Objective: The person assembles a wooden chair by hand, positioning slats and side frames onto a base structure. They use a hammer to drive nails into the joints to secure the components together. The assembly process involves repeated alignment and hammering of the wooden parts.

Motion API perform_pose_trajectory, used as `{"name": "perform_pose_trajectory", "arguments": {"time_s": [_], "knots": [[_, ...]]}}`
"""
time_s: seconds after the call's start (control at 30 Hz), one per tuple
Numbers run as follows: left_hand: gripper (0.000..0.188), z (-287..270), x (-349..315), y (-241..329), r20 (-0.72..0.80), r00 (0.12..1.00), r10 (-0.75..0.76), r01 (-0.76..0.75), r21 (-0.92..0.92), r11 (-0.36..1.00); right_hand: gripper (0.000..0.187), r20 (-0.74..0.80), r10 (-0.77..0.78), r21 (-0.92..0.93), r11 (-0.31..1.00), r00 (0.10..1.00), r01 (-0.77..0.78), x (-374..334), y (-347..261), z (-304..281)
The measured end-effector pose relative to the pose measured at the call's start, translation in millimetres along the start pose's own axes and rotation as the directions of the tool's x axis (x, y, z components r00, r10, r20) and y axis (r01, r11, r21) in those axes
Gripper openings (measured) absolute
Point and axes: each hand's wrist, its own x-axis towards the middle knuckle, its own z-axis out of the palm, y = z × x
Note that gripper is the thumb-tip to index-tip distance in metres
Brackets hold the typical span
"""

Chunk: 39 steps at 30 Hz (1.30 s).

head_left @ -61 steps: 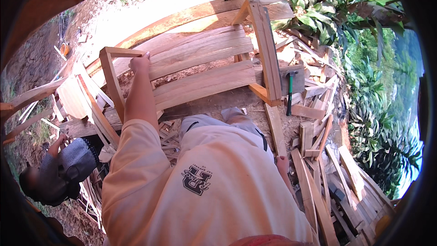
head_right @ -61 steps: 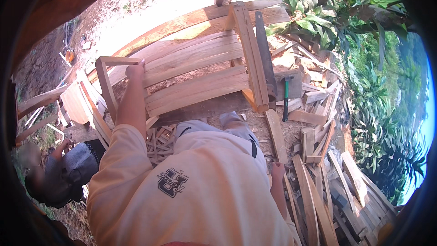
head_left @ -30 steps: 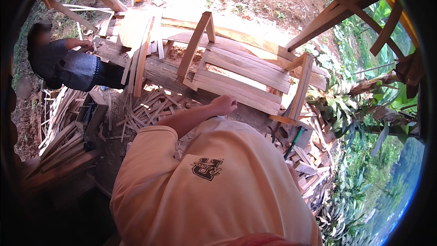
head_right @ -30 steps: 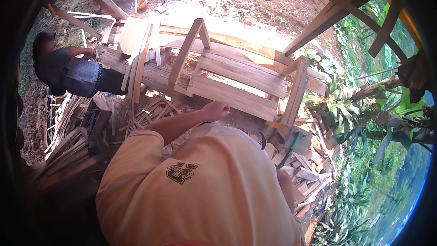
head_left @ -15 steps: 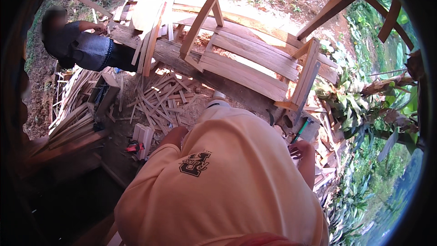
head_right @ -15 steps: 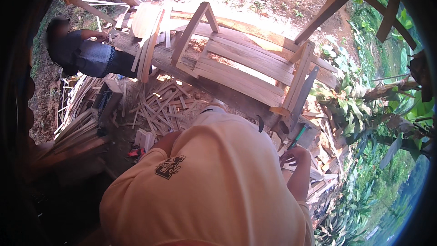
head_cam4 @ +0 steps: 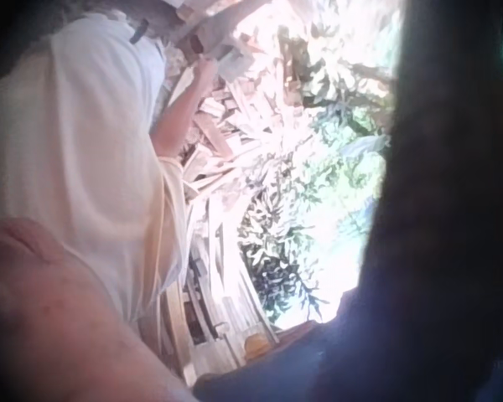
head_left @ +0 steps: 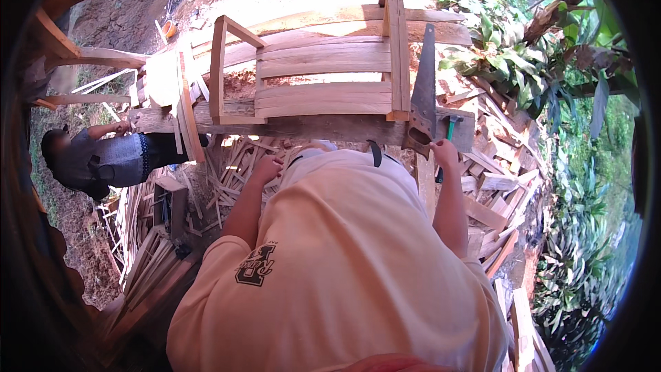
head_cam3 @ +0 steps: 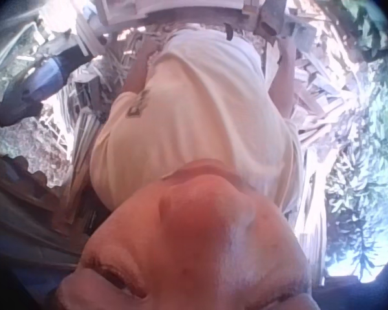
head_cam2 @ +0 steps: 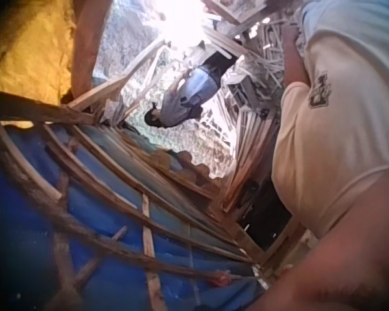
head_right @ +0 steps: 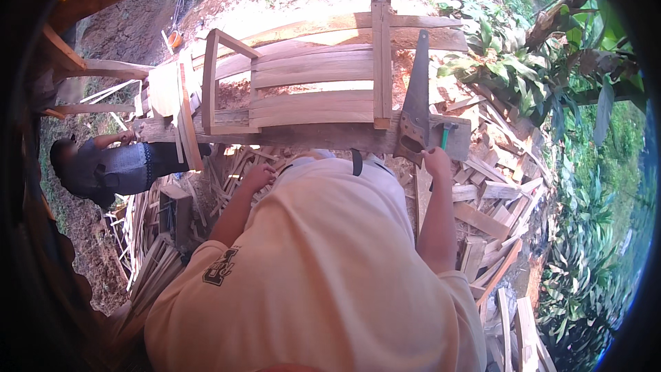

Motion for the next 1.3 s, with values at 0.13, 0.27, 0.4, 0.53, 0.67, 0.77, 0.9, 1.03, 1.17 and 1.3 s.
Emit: {"name": "perform_pose_trajectory", "arguments": {"time_s": [0.13, 0.27, 0.4, 0.53, 0.67, 0.77, 0.9, 1.03, 1.17, 1.3], "knots": [[0.032, -3, -10, 43, -0.056, 0.986, 0.158, -0.138, 0.266, 0.954, 0.050, -0.139, 0.110, -0.036, 0.993, 0.984, -0.116, -30, -15, -4], [0.037, -13, -20, 48, 0.027, 1.000, 0.013, -0.022, 0.369, 0.929, 0.051, -0.329, 0.206, -0.024, 0.974, 0.922, -0.226, -41, -9, -5], [0.041, -21, -30, 30, 0.086, 0.995, -0.050, 0.015, 0.372, 0.928, 0.047, -0.356, 0.228, 0.027, 0.972, 0.906, -0.234, -41, 7, -7], [0.041, -28, -14, -34, 0.037, 0.996, -0.083, 0.068, 0.312, 0.948, 0.038, -0.396, 0.142, 0.108, 0.988, 0.907, -0.108, -24, 25, 10], [0.040, -35, -5, -54, 0.094, 0.995, -0.015, -0.018, 0.337, 0.941, 0.034, -0.397, 0.171, 0.168, 0.979, 0.902, -0.112, -16, 20, 12], [0.039, -32, -5, -51, 0.095, 0.995, -0.018, -0.015, 0.330, 0.944, 0.032, -0.376, 0.204, 0.188, 0.972, 0.904, -0.141, -19, 7, 2], [0.039, -34, -8, -40, 0.072, 0.997, -0.010, -0.021, 0.419, 0.908, 0.031, -0.414, 0.208, 0.209, 0.969, 0.886, -0.130, -19, 7, 0], [0.041, -33, -31, 1, 0.161, 0.986, 0.051, -0.119, 0.448, 0.886, 0.030, -0.363, 0.232, 0.195, 0.966, 0.903, -0.170, -9, 13, 0], [0.043, -27, -45, 17, 0.158, 0.987, 0.021, -0.097, 0.494, 0.864, 0.030, -0.313, 0.283, 0.199, 0.953, 0.907, -0.228, -4, 11, 1], [0.044, -25, -21, -41, 0.135, 0.991, 0.001, -0.057, 0.410, 0.910, 0.032, -0.285, 0.295, 0.207, 0.948, 0.912, -0.242, -7, 4, -6]]}}
